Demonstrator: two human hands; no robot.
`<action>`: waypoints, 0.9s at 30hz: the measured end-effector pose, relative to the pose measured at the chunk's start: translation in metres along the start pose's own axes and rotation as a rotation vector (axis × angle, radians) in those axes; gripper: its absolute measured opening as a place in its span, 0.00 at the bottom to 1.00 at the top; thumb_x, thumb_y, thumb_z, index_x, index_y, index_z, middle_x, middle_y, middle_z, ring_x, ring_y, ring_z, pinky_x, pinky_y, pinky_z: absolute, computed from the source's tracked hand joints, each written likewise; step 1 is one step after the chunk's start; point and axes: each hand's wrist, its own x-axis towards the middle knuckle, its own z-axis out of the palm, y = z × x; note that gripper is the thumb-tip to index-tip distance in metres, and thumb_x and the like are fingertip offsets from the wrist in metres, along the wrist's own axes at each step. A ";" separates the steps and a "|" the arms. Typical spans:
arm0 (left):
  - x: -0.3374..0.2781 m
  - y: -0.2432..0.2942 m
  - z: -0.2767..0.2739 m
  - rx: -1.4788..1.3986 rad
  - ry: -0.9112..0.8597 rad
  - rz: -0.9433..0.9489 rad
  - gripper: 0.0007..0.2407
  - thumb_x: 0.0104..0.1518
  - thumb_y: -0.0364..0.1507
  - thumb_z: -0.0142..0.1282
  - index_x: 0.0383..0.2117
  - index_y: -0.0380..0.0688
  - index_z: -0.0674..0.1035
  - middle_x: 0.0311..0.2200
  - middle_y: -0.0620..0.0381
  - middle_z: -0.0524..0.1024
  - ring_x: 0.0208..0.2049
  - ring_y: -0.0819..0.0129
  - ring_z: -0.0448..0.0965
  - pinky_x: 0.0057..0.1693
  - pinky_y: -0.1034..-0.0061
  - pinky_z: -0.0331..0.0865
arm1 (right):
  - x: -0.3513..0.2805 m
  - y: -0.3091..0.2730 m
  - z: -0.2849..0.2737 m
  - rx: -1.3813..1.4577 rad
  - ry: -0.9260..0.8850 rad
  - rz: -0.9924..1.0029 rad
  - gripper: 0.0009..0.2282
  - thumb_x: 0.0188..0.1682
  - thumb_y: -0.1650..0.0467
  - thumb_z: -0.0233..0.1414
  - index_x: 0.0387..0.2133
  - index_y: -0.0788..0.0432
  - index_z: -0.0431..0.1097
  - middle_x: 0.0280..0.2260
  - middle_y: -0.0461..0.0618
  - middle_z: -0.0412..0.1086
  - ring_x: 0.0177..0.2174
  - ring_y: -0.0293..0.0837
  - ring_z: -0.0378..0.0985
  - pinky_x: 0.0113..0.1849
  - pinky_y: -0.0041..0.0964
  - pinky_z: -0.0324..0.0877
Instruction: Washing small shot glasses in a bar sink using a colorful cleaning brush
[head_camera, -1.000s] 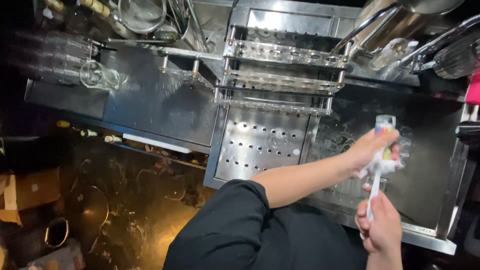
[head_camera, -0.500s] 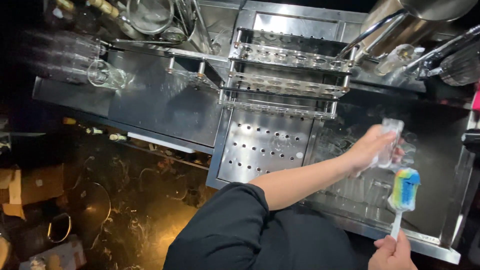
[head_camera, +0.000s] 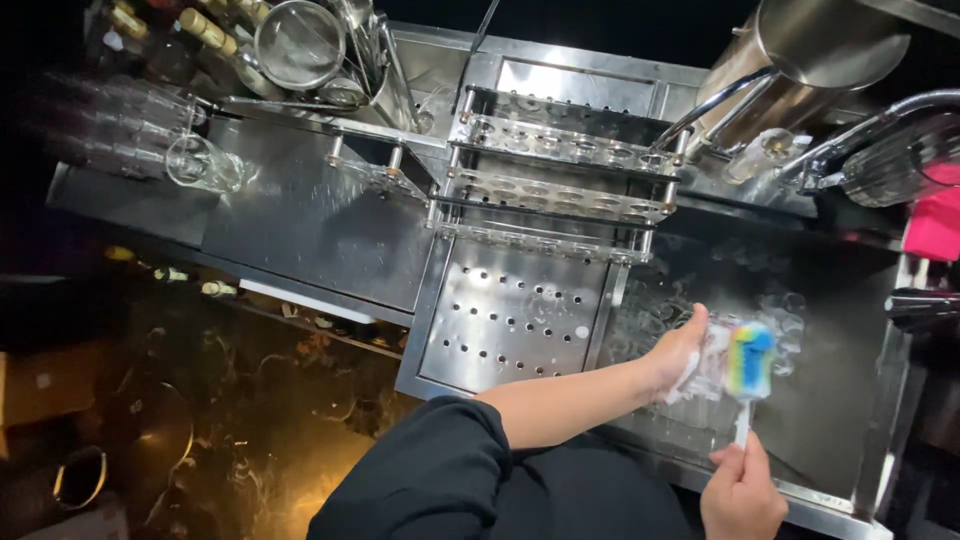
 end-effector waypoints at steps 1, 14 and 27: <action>0.008 -0.008 -0.004 -0.145 -0.186 -0.033 0.34 0.71 0.65 0.34 0.40 0.46 0.81 0.34 0.50 0.80 0.32 0.59 0.81 0.39 0.63 0.76 | -0.002 0.001 0.004 -0.022 0.007 -0.053 0.16 0.65 0.67 0.47 0.63 0.50 0.76 0.32 0.36 0.77 0.33 0.54 0.80 0.37 0.49 0.73; 0.019 0.013 0.027 0.005 -0.064 -0.055 0.19 0.59 0.41 0.60 0.51 0.46 0.71 0.32 0.50 0.79 0.28 0.60 0.83 0.34 0.63 0.82 | 0.066 0.144 0.009 -0.408 0.443 -0.273 0.10 0.59 0.66 0.55 0.49 0.49 0.83 0.31 0.42 0.77 0.29 0.45 0.82 0.35 0.36 0.76; 0.223 -0.109 0.037 1.257 0.196 -0.160 0.16 0.47 0.40 0.62 0.35 0.43 0.83 0.35 0.51 0.84 0.43 0.56 0.86 0.53 0.63 0.78 | 0.074 0.169 0.027 -0.043 0.505 -0.093 0.06 0.50 0.74 0.61 0.39 0.57 0.84 0.30 0.46 0.79 0.27 0.50 0.81 0.34 0.39 0.73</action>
